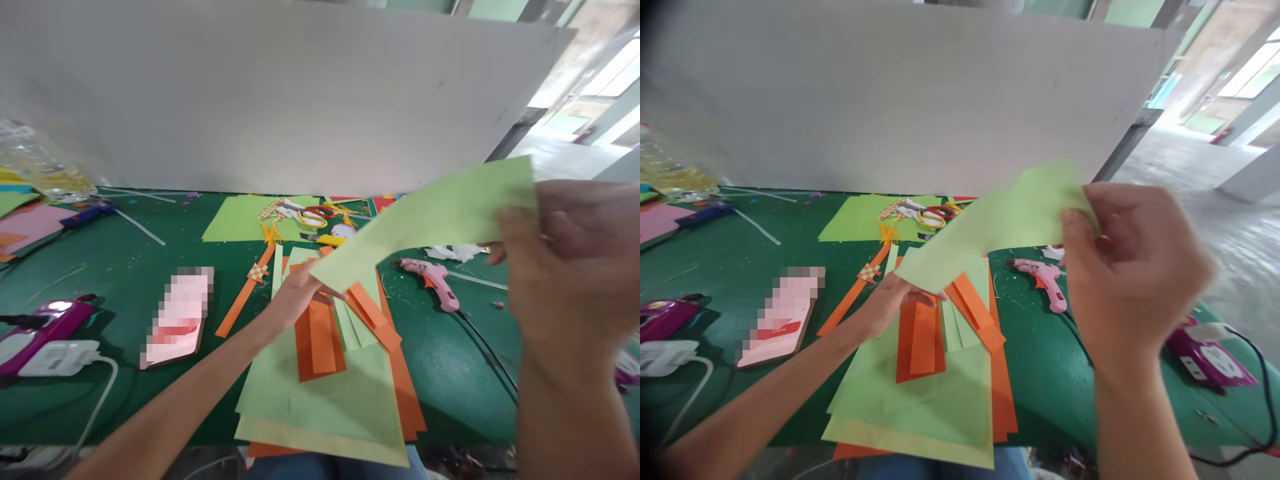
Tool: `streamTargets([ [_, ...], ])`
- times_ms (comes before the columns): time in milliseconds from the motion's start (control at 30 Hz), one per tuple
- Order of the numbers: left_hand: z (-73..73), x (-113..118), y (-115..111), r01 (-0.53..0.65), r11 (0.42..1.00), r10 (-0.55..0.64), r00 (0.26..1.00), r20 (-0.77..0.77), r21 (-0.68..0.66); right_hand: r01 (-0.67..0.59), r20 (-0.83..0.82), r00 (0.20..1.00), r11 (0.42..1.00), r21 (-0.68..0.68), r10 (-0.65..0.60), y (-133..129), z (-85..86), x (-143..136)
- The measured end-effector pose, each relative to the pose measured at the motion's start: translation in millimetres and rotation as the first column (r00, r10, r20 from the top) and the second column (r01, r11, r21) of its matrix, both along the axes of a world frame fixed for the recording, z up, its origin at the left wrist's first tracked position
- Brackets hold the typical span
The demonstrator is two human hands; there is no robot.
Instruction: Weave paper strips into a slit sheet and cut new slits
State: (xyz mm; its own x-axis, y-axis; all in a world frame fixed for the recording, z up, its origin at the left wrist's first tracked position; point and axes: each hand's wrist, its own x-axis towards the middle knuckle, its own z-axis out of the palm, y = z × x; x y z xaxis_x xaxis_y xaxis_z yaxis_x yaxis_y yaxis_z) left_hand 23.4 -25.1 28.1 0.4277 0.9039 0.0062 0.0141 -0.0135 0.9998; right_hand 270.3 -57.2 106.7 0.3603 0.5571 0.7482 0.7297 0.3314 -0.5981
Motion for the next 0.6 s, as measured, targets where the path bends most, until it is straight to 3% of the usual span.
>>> streamTargets([
  [33, -0.3, 3.2, 4.6, -0.047, 0.999, 0.047, 0.998, 0.029, -0.014, 0.016, -0.009, 1.000, 1.000, -0.017, -0.016, 7.2, 8.5, -12.4],
  [100, -2.1, 4.5, 13.4, -0.216, 0.976, 0.210, 0.971, 0.113, 0.043, -0.076, -0.059, 0.996, 0.993, -0.087, 0.071, 17.1, 13.4, -20.5],
  [167, -4.9, 0.4, 20.8, -0.214, 0.977, 0.212, 0.947, 0.243, -0.016, -0.175, -0.102, 0.982, 0.975, -0.135, 0.162, 25.6, 7.7, -16.2],
  [200, -6.4, -2.6, 23.3, -0.125, 0.986, 0.153, 0.942, 0.300, -0.112, -0.284, -0.122, 0.957, 0.937, -0.205, 0.264, 29.9, 3.3, -13.2],
  [300, -10.8, -10.4, 24.8, 0.254, 0.888, -0.105, 0.924, 0.369, -0.384, -0.575, -0.272, 0.818, 0.701, -0.422, 0.508, 42.1, -10.5, -12.8],
  [367, -13.6, -12.1, 21.3, 0.330, 0.836, -0.179, 0.919, 0.352, -0.438, -0.667, -0.362, 0.740, 0.550, -0.502, 0.567, 49.0, -19.7, -20.5],
  [400, -15.1, -11.8, 19.1, 0.319, 0.837, -0.184, 0.929, 0.321, -0.443, -0.691, -0.389, 0.716, 0.509, -0.514, 0.579, 51.9, -24.7, -25.5],
  [467, -18.4, -9.5, 15.2, 0.249, 0.853, -0.151, 0.959, 0.239, -0.459, -0.723, -0.430, 0.684, 0.470, -0.506, 0.589, 56.7, -36.0, -34.9],
  [567, -24.7, -4.2, 13.7, 0.106, 0.878, -0.021, 0.983, 0.183, -0.467, -0.714, -0.493, 0.700, 0.514, -0.475, 0.517, 60.5, -55.1, -43.5],
  [600, -27.2, -2.5, 14.3, 0.053, 0.885, 0.038, 0.982, 0.185, -0.462, -0.709, -0.522, 0.705, 0.501, -0.496, 0.480, 60.9, -61.2, -44.9],
])
